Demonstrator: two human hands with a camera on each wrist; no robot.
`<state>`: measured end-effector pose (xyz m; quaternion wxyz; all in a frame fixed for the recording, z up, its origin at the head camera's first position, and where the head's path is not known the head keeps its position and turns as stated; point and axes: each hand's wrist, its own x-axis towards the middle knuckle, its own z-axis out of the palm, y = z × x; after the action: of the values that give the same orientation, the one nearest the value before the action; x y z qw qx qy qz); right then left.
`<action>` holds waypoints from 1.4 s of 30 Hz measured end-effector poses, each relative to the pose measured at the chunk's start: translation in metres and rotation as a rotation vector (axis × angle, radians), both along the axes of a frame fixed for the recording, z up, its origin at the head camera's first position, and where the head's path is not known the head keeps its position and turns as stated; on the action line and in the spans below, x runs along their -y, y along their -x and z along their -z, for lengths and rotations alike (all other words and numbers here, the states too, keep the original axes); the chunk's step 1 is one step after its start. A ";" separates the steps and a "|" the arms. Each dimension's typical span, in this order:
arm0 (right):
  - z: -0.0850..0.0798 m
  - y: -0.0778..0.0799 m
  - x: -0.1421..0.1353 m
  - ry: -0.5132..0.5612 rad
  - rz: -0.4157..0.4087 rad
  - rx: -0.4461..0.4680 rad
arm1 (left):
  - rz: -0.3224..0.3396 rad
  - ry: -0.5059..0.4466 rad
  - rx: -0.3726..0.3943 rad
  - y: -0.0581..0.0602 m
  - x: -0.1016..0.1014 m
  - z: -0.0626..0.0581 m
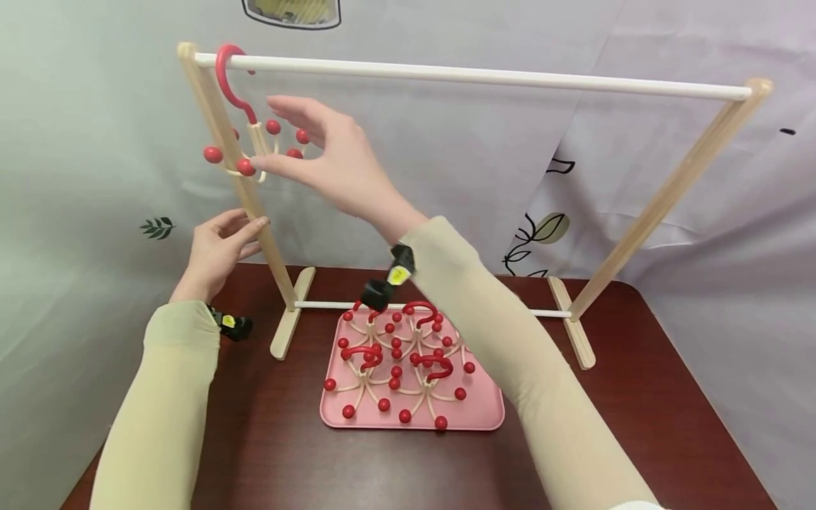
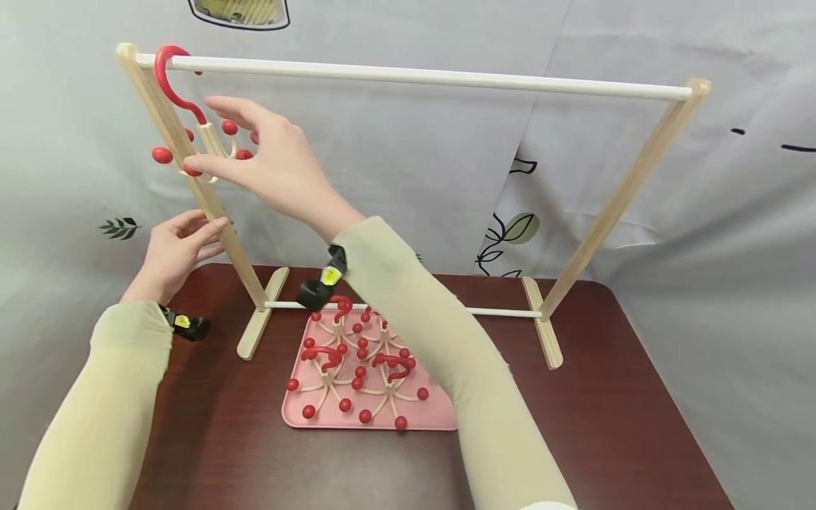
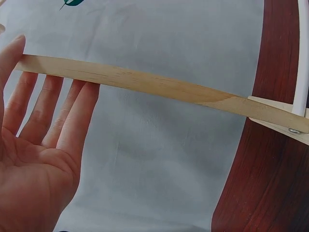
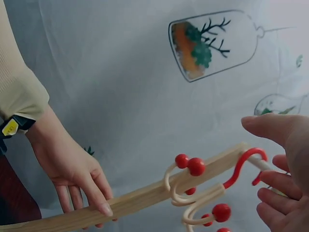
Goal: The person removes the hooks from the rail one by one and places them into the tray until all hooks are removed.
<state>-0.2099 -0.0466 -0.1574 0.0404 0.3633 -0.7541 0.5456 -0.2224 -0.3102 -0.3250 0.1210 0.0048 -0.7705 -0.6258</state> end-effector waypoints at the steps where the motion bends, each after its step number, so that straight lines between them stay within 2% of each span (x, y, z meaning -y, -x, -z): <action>1: -0.001 0.005 0.006 -0.030 0.004 0.006 | 0.003 -0.004 -0.002 0.001 -0.001 0.000; 4: -0.004 0.016 0.022 -0.080 0.012 0.030 | 0.014 -0.033 -0.006 0.002 -0.002 0.001; 9: -0.010 0.027 0.038 -0.077 0.023 0.076 | 0.028 -0.041 0.000 0.004 -0.005 0.001; 13: -0.013 0.033 0.043 -0.077 0.017 0.073 | 0.029 -0.032 0.002 0.006 -0.006 0.001; 17: -0.013 0.036 0.040 -0.013 0.090 0.080 | 0.032 -0.046 -0.004 0.007 -0.007 0.001; 21: -0.010 0.039 0.028 0.099 0.203 0.087 | 0.034 -0.061 -0.003 0.008 -0.006 0.002; 24: -0.008 0.039 0.016 0.171 0.251 0.066 | 0.034 -0.061 0.000 0.008 -0.005 0.002; 31: -0.004 0.039 -0.018 0.236 0.306 -0.029 | 0.034 -0.068 0.001 0.008 -0.002 0.002; 37: -0.006 0.030 -0.048 0.287 0.361 -0.025 | 0.041 -0.068 0.001 0.010 0.001 0.004; 42: -0.008 0.018 -0.075 0.341 0.375 0.001 | 0.038 -0.057 -0.001 0.010 0.002 0.004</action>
<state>-0.2276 0.0280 -0.1493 0.2012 0.2046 -0.7054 0.6482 -0.2322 -0.3123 -0.3288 0.1095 -0.0066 -0.7524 -0.6495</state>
